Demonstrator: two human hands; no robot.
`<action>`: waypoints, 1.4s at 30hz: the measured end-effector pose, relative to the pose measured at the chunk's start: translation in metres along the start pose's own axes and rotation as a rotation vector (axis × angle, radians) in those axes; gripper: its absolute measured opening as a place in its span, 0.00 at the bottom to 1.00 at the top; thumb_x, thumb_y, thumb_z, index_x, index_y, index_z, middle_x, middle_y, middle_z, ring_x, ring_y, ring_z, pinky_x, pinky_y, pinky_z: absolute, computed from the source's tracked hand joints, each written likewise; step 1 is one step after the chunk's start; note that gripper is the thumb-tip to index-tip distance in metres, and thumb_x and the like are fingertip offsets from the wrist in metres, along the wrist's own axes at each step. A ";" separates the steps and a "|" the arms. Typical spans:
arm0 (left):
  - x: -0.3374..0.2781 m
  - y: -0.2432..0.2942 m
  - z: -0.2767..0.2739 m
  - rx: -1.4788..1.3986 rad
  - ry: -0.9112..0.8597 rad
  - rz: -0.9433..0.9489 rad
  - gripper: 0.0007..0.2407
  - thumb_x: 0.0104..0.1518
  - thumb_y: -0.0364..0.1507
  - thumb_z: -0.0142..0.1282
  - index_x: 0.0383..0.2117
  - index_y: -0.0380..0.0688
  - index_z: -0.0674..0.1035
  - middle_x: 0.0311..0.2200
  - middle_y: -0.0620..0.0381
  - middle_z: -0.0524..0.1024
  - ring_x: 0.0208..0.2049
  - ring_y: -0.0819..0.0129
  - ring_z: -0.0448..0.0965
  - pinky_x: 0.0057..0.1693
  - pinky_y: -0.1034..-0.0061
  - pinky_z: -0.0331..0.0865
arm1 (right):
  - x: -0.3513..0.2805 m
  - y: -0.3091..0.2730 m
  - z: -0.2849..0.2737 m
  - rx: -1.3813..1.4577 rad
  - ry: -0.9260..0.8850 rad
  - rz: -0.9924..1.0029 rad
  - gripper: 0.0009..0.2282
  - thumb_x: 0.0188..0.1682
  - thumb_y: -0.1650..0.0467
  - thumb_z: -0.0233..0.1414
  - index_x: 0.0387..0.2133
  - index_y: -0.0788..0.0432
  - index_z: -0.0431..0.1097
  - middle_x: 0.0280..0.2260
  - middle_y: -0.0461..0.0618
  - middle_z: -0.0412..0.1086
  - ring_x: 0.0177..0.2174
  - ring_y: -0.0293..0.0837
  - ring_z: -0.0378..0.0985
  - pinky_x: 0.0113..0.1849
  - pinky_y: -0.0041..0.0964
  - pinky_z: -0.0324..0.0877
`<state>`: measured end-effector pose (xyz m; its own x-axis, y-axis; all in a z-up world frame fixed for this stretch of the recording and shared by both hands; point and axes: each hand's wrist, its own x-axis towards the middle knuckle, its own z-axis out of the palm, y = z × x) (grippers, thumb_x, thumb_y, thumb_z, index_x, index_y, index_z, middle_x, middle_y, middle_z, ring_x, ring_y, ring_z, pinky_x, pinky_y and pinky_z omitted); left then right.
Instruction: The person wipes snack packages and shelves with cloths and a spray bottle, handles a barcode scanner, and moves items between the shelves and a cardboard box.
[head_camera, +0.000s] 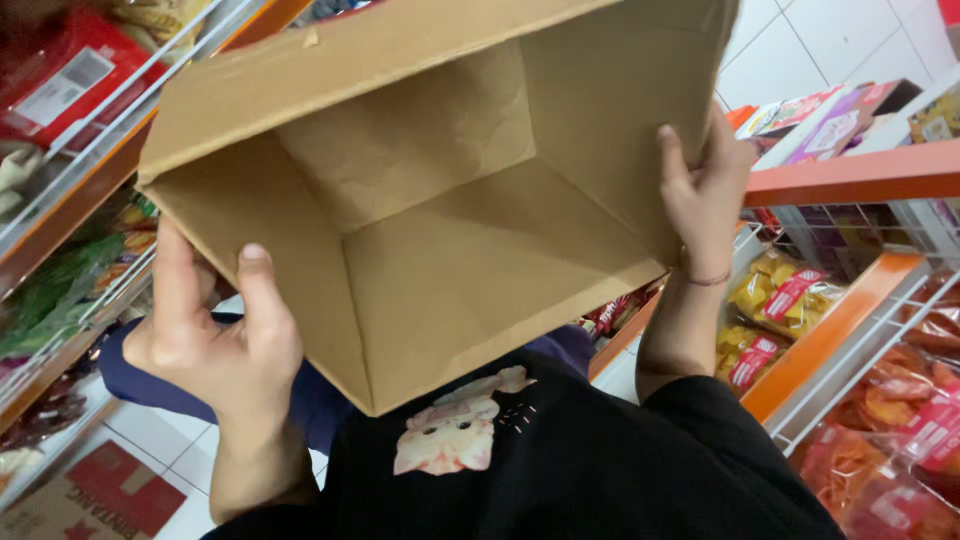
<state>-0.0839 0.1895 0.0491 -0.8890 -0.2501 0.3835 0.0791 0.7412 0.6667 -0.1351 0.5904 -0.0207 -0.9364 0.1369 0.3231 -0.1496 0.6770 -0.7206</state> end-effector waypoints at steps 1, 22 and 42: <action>0.006 0.005 0.004 -0.037 -0.021 0.066 0.18 0.63 0.15 0.58 0.60 0.26 0.74 0.27 0.44 0.79 0.25 0.68 0.78 0.41 0.77 0.71 | -0.003 -0.002 -0.013 -0.015 0.034 0.012 0.09 0.61 0.80 0.53 0.53 0.70 0.69 0.42 0.57 0.78 0.42 0.35 0.75 0.46 0.31 0.72; 0.055 0.054 0.355 -0.597 -0.676 0.346 0.26 0.54 0.19 0.54 0.61 0.40 0.62 0.23 0.43 0.80 0.22 0.50 0.81 0.32 0.60 0.71 | -0.065 0.107 -0.144 -0.617 0.337 0.146 0.16 0.49 0.85 0.53 0.51 0.69 0.69 0.42 0.69 0.75 0.44 0.63 0.80 0.44 0.45 0.73; -0.008 -0.017 0.419 0.019 -1.304 0.231 0.08 0.53 0.27 0.56 0.28 0.32 0.81 0.27 0.33 0.80 0.33 0.41 0.83 0.46 0.57 0.76 | -0.008 0.238 -0.122 -0.688 -0.131 0.282 0.13 0.52 0.76 0.58 0.51 0.62 0.74 0.38 0.66 0.74 0.39 0.66 0.76 0.41 0.55 0.70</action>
<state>-0.2673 0.4400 -0.2335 -0.6357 0.6528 -0.4120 0.2898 0.6965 0.6564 -0.1238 0.8385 -0.1195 -0.9461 0.3145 0.0769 0.2936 0.9336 -0.2054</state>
